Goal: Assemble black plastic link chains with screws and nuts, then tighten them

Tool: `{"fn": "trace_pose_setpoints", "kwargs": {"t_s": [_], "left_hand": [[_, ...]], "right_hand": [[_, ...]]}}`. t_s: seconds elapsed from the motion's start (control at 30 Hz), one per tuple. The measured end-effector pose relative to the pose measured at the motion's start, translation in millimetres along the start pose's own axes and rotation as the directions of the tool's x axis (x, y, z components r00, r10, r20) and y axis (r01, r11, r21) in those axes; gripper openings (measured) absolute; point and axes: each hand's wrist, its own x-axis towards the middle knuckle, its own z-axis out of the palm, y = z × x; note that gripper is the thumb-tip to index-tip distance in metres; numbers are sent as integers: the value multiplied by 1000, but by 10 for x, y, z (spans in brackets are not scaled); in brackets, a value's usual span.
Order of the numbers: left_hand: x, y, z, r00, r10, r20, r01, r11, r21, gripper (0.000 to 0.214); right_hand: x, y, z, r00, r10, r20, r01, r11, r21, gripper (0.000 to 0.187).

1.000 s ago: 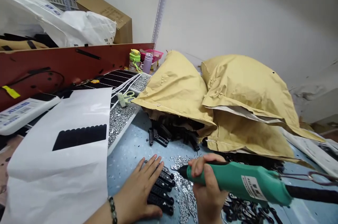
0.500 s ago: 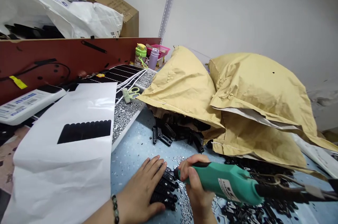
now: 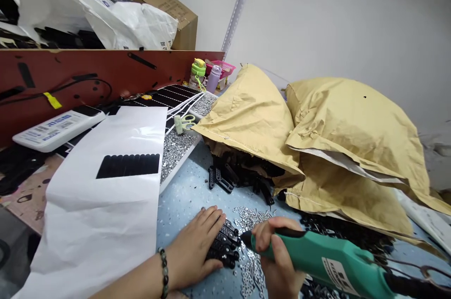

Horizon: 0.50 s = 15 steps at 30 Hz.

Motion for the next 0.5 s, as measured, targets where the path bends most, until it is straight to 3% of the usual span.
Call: {"fn": "trace_pose_setpoints", "kwargs": {"t_s": [0.27, 0.5], "left_hand": [[-5, -1, 22, 999, 21, -36, -21, 1000, 16, 86], [3, -41, 77, 994, 61, -89, -61, 998, 12, 85]], "right_hand": [[-103, 140, -84, 996, 64, 55, -62, 997, -41, 7], [-54, 187, -34, 991, 116, 71, -114, 993, -30, 6]]}}
